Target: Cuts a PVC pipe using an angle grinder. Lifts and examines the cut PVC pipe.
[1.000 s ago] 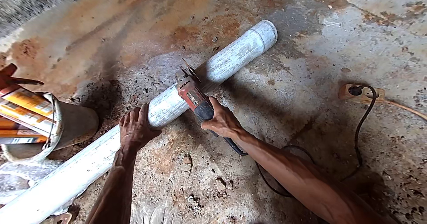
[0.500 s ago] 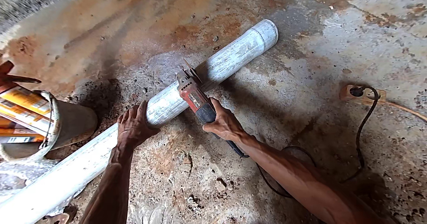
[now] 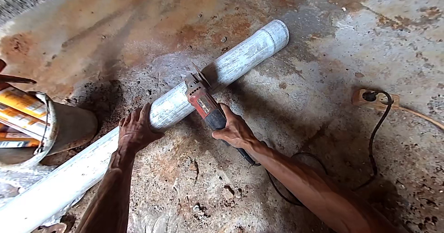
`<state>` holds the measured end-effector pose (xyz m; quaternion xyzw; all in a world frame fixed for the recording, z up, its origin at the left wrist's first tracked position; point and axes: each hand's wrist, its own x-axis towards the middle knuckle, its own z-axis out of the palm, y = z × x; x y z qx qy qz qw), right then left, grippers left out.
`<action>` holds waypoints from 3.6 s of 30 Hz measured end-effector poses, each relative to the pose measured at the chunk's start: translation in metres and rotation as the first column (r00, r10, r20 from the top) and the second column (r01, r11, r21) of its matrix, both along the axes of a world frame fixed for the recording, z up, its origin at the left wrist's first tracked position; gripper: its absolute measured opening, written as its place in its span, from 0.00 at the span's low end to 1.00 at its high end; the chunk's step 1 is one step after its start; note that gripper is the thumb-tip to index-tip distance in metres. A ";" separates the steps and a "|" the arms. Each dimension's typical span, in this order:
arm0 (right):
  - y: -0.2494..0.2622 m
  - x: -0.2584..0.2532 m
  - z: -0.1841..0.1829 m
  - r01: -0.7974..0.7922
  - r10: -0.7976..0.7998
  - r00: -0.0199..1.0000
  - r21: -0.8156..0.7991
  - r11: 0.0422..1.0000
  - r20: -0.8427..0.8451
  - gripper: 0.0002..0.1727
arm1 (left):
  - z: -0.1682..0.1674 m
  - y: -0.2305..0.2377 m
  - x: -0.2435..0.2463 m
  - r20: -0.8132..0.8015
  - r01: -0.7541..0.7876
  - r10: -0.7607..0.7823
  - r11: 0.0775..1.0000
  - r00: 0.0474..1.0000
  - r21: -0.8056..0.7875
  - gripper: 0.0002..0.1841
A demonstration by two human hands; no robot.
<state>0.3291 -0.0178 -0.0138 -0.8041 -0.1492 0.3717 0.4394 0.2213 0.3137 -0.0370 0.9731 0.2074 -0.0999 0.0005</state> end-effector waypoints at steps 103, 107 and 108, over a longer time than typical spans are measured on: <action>-0.285 -0.051 0.060 0.280 -0.240 0.956 0.276 0.919 -0.169 0.53 | -0.006 -0.315 -0.124 0.574 -0.027 0.320 0.888 0.754 -0.460 0.37; -0.260 -0.042 0.059 0.349 -0.269 0.925 0.327 0.878 -0.268 0.50 | 0.026 -0.407 -0.088 0.479 0.286 0.334 0.487 0.812 -0.825 0.41; -0.254 -0.041 0.059 0.369 -0.279 0.917 0.341 0.865 -0.285 0.48 | 0.032 -0.426 -0.081 0.458 0.327 0.323 0.385 0.828 -0.863 0.44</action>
